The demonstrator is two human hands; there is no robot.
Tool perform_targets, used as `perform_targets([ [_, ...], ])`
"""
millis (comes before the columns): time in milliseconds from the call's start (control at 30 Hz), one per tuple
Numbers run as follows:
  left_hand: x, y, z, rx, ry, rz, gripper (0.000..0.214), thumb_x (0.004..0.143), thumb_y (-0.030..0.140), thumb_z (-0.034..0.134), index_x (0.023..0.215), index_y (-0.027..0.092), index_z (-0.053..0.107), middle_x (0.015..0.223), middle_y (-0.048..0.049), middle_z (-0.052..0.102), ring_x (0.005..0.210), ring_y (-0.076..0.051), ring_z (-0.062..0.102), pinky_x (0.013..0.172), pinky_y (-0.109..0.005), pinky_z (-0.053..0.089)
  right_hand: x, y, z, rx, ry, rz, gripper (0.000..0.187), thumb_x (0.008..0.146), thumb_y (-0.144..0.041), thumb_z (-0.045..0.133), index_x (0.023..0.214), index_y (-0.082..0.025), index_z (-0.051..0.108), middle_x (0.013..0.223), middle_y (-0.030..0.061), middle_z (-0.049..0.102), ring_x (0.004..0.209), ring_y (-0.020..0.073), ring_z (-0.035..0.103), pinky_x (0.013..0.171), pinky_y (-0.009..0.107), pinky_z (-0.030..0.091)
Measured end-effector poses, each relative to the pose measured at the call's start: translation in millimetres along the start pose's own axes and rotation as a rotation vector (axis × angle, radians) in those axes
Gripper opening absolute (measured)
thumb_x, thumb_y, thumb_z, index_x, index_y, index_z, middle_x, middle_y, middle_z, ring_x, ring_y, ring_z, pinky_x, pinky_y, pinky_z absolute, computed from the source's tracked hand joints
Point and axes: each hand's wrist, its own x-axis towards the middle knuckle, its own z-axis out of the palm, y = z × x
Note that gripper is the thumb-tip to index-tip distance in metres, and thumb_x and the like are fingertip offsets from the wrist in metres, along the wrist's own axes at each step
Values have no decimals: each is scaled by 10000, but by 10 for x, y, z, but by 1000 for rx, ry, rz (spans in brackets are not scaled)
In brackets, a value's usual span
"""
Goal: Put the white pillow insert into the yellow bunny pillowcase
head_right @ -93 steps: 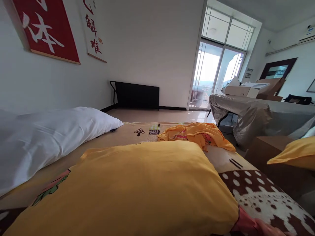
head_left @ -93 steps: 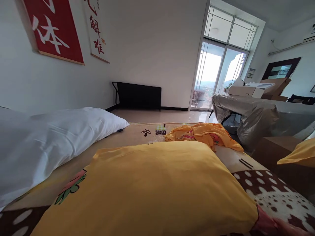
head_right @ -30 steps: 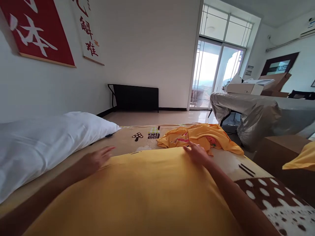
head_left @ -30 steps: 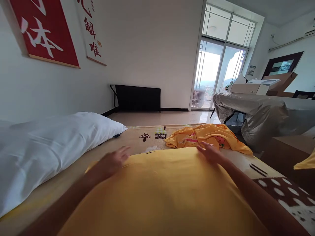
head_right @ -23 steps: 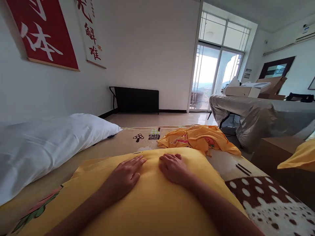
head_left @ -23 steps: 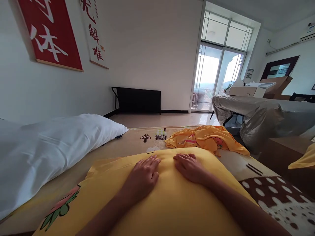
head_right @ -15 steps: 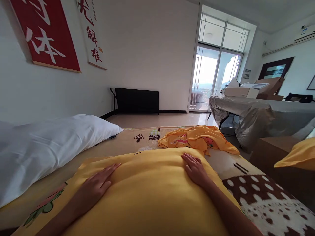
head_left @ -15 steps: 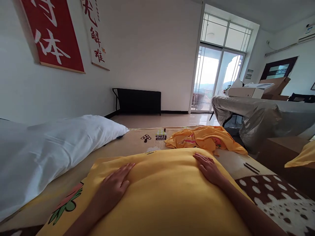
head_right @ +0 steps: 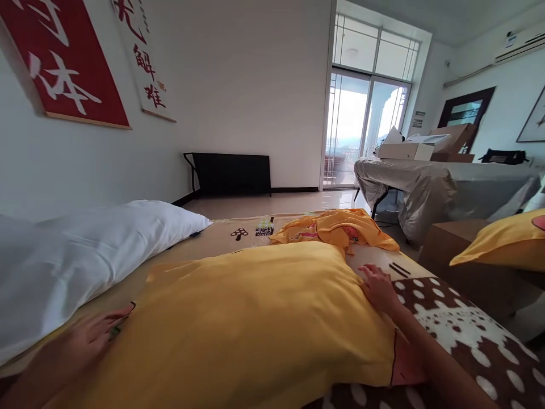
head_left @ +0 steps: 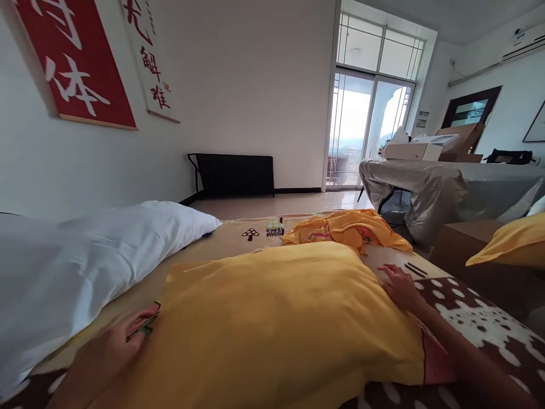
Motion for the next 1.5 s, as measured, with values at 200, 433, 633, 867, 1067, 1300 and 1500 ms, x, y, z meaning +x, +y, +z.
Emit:
perform_targets([
  [200, -216, 1295, -204, -154, 21, 355, 327, 684, 299, 417, 968, 212, 556, 1118, -69, 597, 1114, -265, 521, 986, -403, 420, -53, -1101, -642, 246, 48, -395, 390, 721, -166, 426, 1088, -214, 551, 1166, 94, 549, 1119, 255, 447, 947, 422, 342],
  [433, -347, 2449, -21, -10, -127, 669, 384, 738, 220, 437, 1101, 184, 556, 1138, -104, 574, 1087, -263, 492, 929, -429, 399, 24, -2306, -585, 291, -69, -654, 390, 729, -180, 494, 1115, -218, 534, 1141, 71, 533, 1065, 231, 427, 929, 407, 311],
  [633, -338, 2337, 234, 36, -177, 688, 329, 745, 229, 438, 1043, 202, 575, 1088, -90, 567, 1035, -255, 488, 896, -423, 382, 16, -2373, -316, 226, -142, -666, 307, 739, -217, 506, 1043, -202, 546, 1069, 70, 546, 1005, 222, 434, 900, 393, 313],
  [867, -394, 2288, 328, 44, -181, 675, 370, 748, 248, 457, 1101, 211, 566, 1129, -101, 559, 1062, -266, 470, 920, -432, 360, -51, -2340, -220, 181, -100, -692, 347, 726, -231, 513, 1073, -208, 528, 1087, 71, 541, 985, 226, 422, 891, 393, 302],
  [1067, -387, 2301, 308, 50, -215, 662, 364, 746, 256, 456, 1093, 221, 559, 1124, -92, 560, 1062, -268, 478, 922, -430, 362, -35, -2328, -214, 179, -118, -688, 328, 726, -208, 500, 1053, -213, 529, 1064, 68, 554, 978, 224, 433, 876, 387, 308],
  [1300, -348, 2272, 322, 71, -246, 662, 389, 748, 261, 443, 1120, 219, 549, 1118, -98, 555, 1067, -271, 479, 919, -445, 368, -17, -2282, -238, 177, -132, -699, 292, 732, -180, 496, 1019, -219, 535, 1046, 55, 569, 967, 206, 462, 874, 360, 311],
  [1500, -328, 2246, 285, 106, -260, 637, 378, 752, 254, 433, 1110, 220, 548, 1105, -101, 557, 1063, -268, 486, 931, -436, 363, -1, -2252, -259, 154, -145, -679, 281, 732, -175, 492, 1006, -216, 536, 1038, 53, 572, 977, 204, 461, 883, 353, 310],
])
